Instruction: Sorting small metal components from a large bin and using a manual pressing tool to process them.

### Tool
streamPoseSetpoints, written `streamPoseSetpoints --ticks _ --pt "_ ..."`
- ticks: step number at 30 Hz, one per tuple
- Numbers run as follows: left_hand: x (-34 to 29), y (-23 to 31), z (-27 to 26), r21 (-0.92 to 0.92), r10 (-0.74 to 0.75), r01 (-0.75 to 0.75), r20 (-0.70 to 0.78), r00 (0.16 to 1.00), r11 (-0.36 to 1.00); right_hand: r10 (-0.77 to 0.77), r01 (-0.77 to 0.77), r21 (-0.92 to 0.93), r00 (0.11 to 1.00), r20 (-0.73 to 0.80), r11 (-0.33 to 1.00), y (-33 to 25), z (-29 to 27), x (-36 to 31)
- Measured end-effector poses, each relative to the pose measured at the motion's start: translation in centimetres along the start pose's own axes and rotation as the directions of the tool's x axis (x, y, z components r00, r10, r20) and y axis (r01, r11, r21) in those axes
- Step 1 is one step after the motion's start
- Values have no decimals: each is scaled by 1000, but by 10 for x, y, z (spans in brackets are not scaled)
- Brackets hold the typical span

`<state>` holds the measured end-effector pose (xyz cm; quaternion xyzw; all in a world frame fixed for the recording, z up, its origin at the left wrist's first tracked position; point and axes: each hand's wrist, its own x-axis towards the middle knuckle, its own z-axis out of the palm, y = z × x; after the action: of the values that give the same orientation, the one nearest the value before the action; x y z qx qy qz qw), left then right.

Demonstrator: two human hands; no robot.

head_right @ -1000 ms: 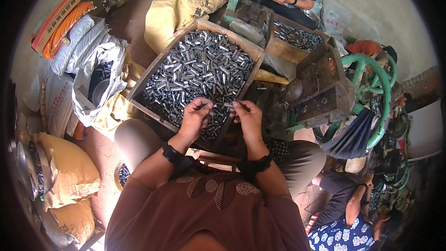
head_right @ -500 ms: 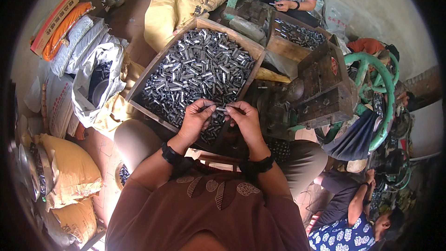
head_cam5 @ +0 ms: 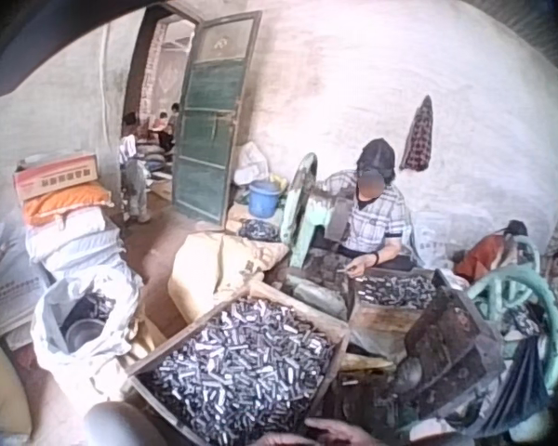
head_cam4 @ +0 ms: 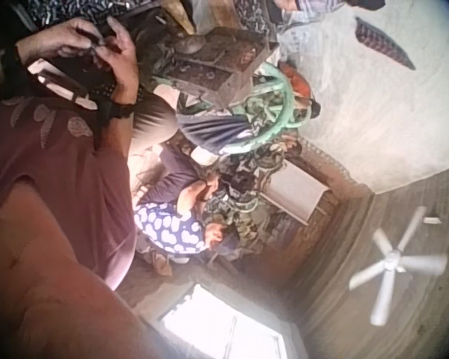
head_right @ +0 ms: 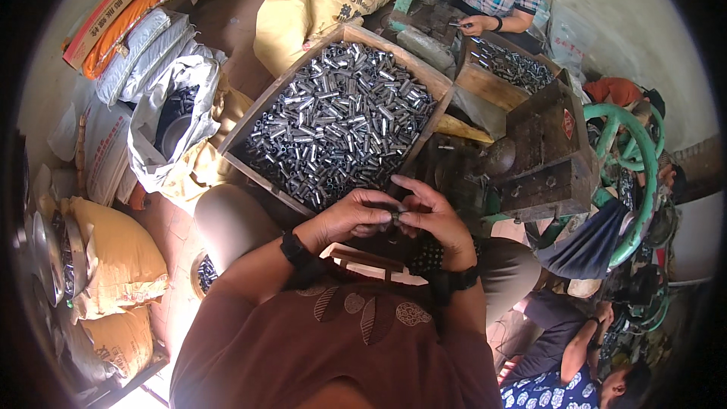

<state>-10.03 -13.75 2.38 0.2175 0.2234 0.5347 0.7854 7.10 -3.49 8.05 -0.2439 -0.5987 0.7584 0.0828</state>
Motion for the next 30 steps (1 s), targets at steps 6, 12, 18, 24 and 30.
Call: streamPoseSetpoints --ticks 6,12,18,24,30 --pt "4 7 -4 296 309 -235 -236 921 926 -74 68 -117 996 -47 991 -5 9 30" --pt "2 37 -28 131 552 -582 -534 640 802 -453 267 -531 854 -257 804 15 33 89" --pt "-8 51 -58 924 866 380 -153 477 -46 -653 239 -962 751 95 134 28 64 138" --pt "-9 56 -66 948 846 293 -255 469 124 -540 58 -998 839 67 -32 47 59 140" --pt "-17 71 -62 486 435 -100 -650 623 868 -496 9 -987 865 -73 162 46 52 124"
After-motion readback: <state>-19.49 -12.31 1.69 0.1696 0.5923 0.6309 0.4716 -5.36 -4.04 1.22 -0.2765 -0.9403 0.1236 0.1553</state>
